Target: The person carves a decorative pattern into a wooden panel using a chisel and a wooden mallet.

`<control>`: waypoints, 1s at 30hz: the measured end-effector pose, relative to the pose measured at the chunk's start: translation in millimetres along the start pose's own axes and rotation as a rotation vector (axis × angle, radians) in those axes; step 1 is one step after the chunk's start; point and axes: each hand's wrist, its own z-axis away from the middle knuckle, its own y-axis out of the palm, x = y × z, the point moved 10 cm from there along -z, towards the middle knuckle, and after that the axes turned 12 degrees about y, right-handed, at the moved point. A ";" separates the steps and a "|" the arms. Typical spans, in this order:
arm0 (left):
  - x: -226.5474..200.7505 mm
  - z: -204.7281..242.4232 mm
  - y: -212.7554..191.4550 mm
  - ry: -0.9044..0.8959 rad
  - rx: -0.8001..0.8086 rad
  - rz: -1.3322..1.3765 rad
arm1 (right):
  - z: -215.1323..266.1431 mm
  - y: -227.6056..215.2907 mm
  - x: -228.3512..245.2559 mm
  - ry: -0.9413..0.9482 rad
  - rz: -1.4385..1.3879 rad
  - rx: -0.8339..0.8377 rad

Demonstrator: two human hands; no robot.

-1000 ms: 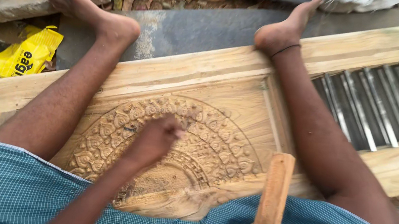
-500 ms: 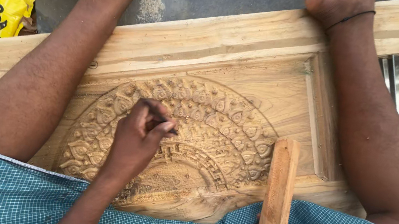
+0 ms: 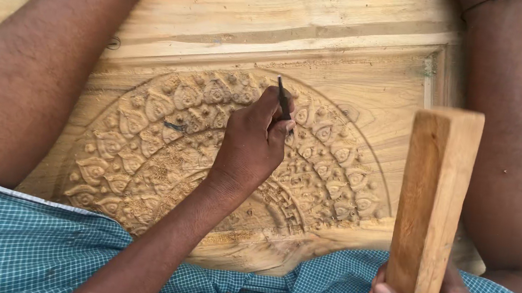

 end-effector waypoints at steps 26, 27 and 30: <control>7.6 -27.7 12.1 -0.189 0.207 -0.027 | -84.9 63.4 317.9 -0.373 1.590 -0.338; 6.8 -26.8 12.8 -0.168 0.207 -0.028 | -87.2 59.0 310.1 -0.298 1.552 -0.333; 1.3 -34.3 13.1 -0.122 0.229 -0.038 | -90.5 37.6 298.7 -0.092 1.429 -0.350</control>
